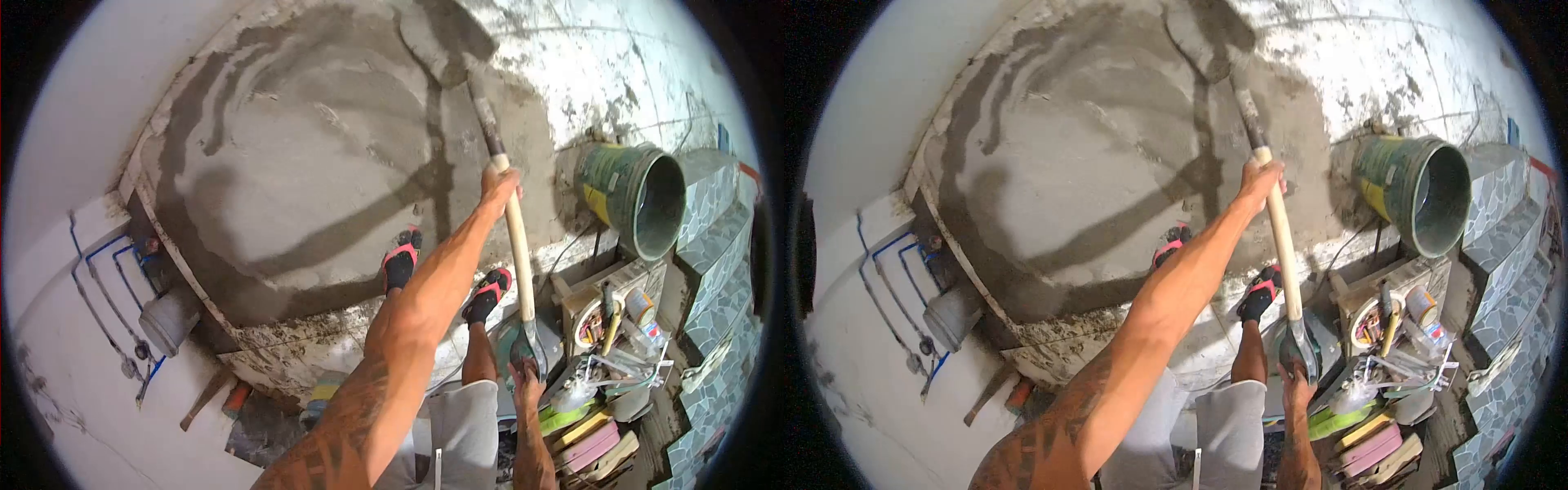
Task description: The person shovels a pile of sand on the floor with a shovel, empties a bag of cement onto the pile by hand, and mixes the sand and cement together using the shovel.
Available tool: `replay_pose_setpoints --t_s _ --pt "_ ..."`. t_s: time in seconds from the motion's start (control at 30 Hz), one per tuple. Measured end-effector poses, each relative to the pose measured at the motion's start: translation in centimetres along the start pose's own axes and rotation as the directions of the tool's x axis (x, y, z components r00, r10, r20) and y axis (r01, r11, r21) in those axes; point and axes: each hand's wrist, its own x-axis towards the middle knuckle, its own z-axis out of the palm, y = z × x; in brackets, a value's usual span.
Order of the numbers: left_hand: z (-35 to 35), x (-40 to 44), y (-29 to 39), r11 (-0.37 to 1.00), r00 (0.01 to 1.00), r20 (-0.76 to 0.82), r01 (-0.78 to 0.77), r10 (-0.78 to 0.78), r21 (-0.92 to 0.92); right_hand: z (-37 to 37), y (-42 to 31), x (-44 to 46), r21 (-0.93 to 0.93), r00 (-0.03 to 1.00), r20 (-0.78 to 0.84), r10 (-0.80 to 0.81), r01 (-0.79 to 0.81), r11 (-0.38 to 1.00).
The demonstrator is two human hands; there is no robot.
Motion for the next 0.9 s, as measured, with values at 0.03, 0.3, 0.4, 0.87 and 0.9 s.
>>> replay_pose_setpoints --t_s 0.03,0.3,0.4,0.87,0.9 --pt "-0.5 1.2 -1.2 1.000 1.000 0.002 0.004 -0.004 0.030 -0.7 2.3 1.7 0.020 0.999 0.029 0.018 -0.018 1.000" --pt "-15.4 2.5 2.2 0.988 0.993 0.033 -0.108 0.112 -0.113 7.4 9.9 7.0 -0.071 0.986 0.129 0.102 -0.094 0.993" --pt "-23.1 1.5 4.6 0.981 0.985 -0.107 -0.147 0.133 -0.129 10.1 9.3 8.9 -0.261 0.968 0.244 0.054 0.012 0.965" --pt "-22.5 -27.4 7.1 0.853 0.981 -0.130 -0.193 0.148 -0.486 -1.2 -3.7 -9.2 -0.362 0.474 0.644 -0.601 0.880 0.307" --pt "-20.8 -29.3 7.2 0.852 0.983 -0.120 -0.182 0.140 -0.490 -2.6 -3.8 -9.7 -0.371 0.516 0.607 -0.604 0.857 0.358"
